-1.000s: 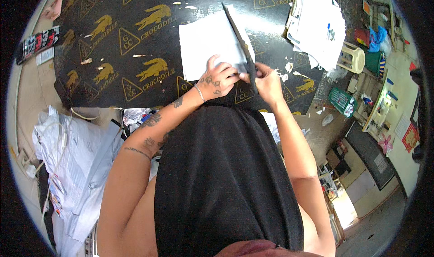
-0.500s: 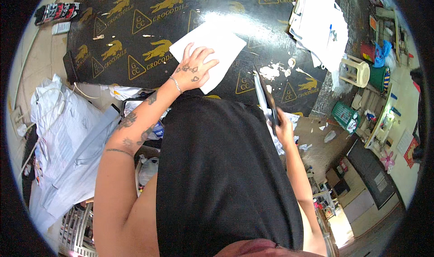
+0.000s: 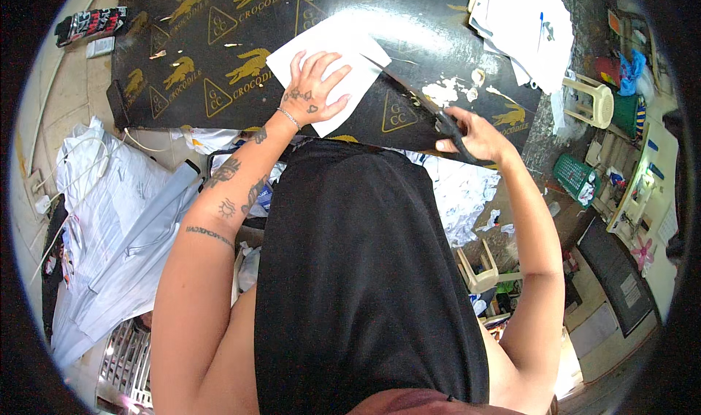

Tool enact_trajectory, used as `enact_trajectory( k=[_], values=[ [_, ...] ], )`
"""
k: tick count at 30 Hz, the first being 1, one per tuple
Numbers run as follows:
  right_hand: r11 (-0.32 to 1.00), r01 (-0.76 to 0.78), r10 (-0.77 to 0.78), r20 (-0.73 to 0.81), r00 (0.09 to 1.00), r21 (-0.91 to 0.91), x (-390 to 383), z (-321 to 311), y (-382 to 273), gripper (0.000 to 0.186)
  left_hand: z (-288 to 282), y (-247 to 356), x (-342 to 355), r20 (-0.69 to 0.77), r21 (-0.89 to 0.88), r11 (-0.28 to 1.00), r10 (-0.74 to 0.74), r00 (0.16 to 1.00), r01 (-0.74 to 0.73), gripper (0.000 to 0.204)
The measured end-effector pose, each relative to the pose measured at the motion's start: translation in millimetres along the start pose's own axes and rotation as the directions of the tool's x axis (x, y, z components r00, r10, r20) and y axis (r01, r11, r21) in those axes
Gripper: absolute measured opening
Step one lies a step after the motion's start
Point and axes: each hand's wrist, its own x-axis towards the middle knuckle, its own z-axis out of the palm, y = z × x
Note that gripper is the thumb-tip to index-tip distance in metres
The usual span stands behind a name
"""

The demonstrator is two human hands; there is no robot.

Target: The person repeatedly cuts white fabric pieces using shears on a patterned table, then folds and stacks the cut pieces. The person handles the fabric and shears throughout, placing finished pieces into a growing stack.

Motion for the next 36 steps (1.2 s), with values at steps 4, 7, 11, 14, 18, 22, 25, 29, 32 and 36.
enact_trajectory(
  k=[4,7,11,14,18,22,25,29,32,36],
  values=[
    [0.994,-0.03,0.025,-0.047,0.999,-0.106,12.5,0.4,-18.5,0.087,0.7,0.9,0.1,0.006,-0.013,1.0,-0.008,1.0,0.008,0.062],
    [0.988,-0.062,0.05,-0.08,0.996,-0.142,11.4,2.2,-24.8,0.088,1.6,1.8,0.8,0.008,-0.016,1.0,-0.024,1.0,0.024,0.062],
    [0.968,-0.158,0.148,-0.064,0.987,-0.196,8.8,5.8,-34.1,0.089,2.0,1.2,0.5,-0.005,-0.015,0.999,-0.03,1.0,0.03,0.062],
    [0.975,-0.144,0.129,-0.099,0.987,-0.171,11.7,10.9,-43.4,0.087,2.4,1.2,0.1,0.012,-0.008,0.999,-0.04,0.999,0.04,0.061],
    [0.982,-0.142,0.13,-0.096,0.987,-0.122,19.2,10.8,-52.1,0.083,3.0,1.2,0.6,0.016,-0.012,0.999,-0.038,0.999,0.038,0.062],
    [0.976,-0.157,0.146,-0.079,0.986,-0.154,23.4,9.8,-54.2,0.077,2.1,1.1,1.2,-0.003,-0.009,0.999,-0.035,0.999,0.035,0.061],
    [0.989,-0.096,0.081,-0.135,0.988,-0.109,30.8,15.9,-55.8,0.077,2.1,1.0,1.7,0.005,-0.002,1.0,-0.032,0.999,0.032,0.061],
    [0.975,-0.184,0.173,-0.092,0.981,-0.126,40.5,14.5,-61.9,0.081,3.9,0.6,1.2,-0.014,-0.021,0.999,-0.027,1.0,0.027,0.06],
    [0.982,-0.154,0.143,-0.107,0.984,-0.109,36.0,19.3,-70.6,0.079,4.1,-0.4,0.4,-0.023,-0.038,0.999,-0.031,0.999,0.03,0.06],
    [0.976,-0.18,0.161,-0.159,0.974,-0.118,27.8,52.5,-88.6,0.095,1.1,1.0,1.4,0.004,-0.058,0.997,-0.056,0.998,0.056,0.059]
  ],
)
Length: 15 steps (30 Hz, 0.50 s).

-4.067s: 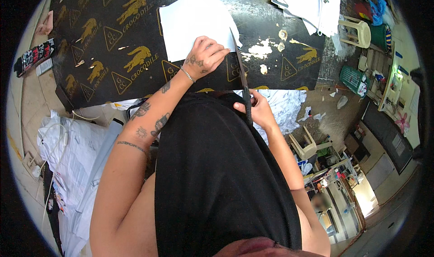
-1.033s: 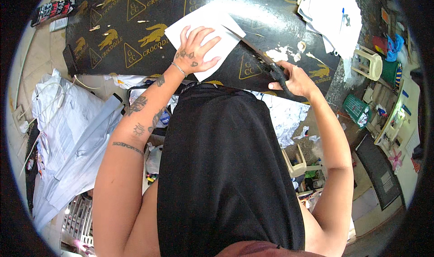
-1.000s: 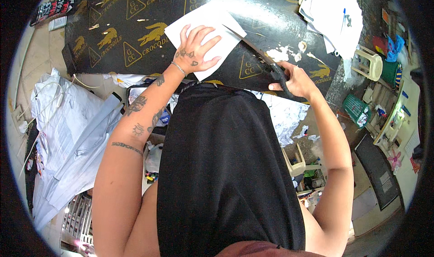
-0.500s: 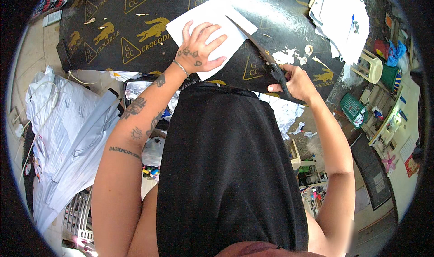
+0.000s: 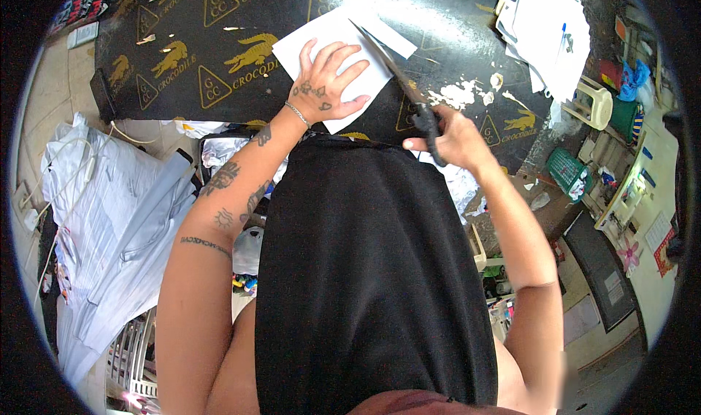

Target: The person repeatedly cuts white fabric pieces using shears on a patterned table, then folds and stacks the cut pieces. The person handles the fabric and shears throughout, placing finished pieces into a growing stack.

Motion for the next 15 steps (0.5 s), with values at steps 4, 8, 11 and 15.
enact_trajectory(
  k=[4,8,11,15],
  values=[
    [0.997,-0.054,0.056,-0.045,0.997,0.048,3.5,31.4,-23.2,0.11,-0.9,5.0,0.1,-0.002,-0.018,0.999,-0.03,1.0,0.03,0.059],
    [0.996,-0.037,0.047,-0.114,0.992,0.083,11.9,42.9,-35.9,0.102,0.0,5.1,-4.4,-0.007,-0.035,0.999,-0.033,0.999,0.032,0.059],
    [0.991,-0.069,0.08,-0.1,0.992,0.111,14.3,40.8,-34.3,0.091,-1.2,9.6,-6.3,0.005,-0.03,0.998,-0.056,0.998,0.056,0.06],
    [0.973,-0.036,0.079,-0.185,0.98,0.226,16.3,40.9,-17.6,0.081,-7.2,31.8,-6.5,-0.036,-0.068,0.972,-0.229,0.973,0.226,0.058]
  ],
)
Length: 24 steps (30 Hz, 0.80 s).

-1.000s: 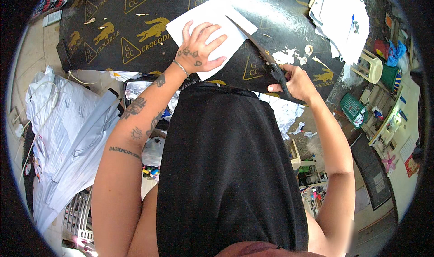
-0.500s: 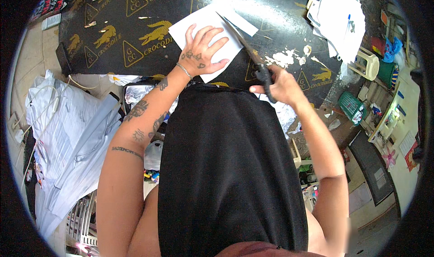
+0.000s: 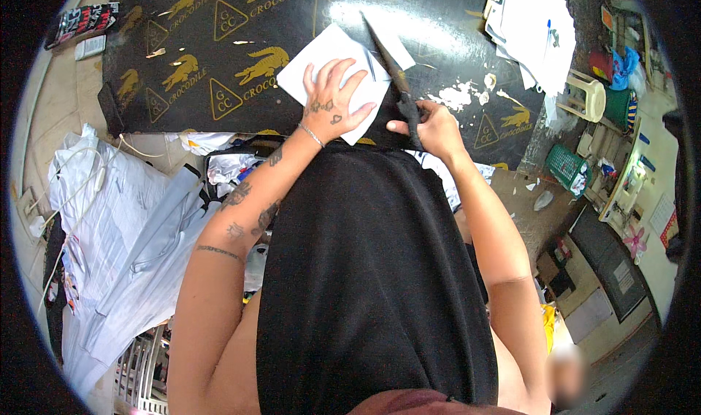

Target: The person repeatedly cuts white fabric pieces using shears on a patterned table, then folds and stacks the cut pieces. The person handles the fabric and shears throughout, placing finished pieces into a growing stack.

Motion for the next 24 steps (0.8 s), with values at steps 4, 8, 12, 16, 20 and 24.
enact_trajectory(
  k=[4,8,12,16,20,24],
  values=[
    [0.895,-0.102,0.157,-0.093,0.983,0.434,1.2,-3.7,29.1,0.051,-14.3,-0.8,-4.1,-0.066,-0.043,0.994,-0.1,0.993,0.098,0.055],
    [0.737,0.007,0.132,-0.154,0.979,0.676,-20.6,-20.5,65.2,0.042,-14.7,-29.5,16.5,0.143,0.088,0.972,0.205,0.968,-0.218,0.055],
    [0.851,0.038,-0.042,-0.004,0.999,0.524,-78.7,-50.9,101.3,0.066,38.3,5.3,75.4,-0.035,0.063,0.997,-0.037,0.999,0.039,0.054],
    [0.835,-0.14,-0.086,0.376,0.923,0.533,-111.4,-72.3,125.9,0.073,56.6,26.2,113.5,-0.231,-0.136,0.989,-0.093,0.969,0.062,0.054],
    [0.856,-0.221,-0.063,0.519,0.852,0.468,-97.4,-55.2,129.0,0.072,14.8,-3.5,73.1,-0.192,-0.409,0.902,-0.235,0.953,0.14,0.032],
    [0.901,-0.09,-0.147,0.494,0.857,0.425,-62.6,-27.5,113.0,0.078,-16.0,-9.0,17.4,0.419,-0.564,0.467,-0.55,0.723,0.681,0.027]
  ],
)
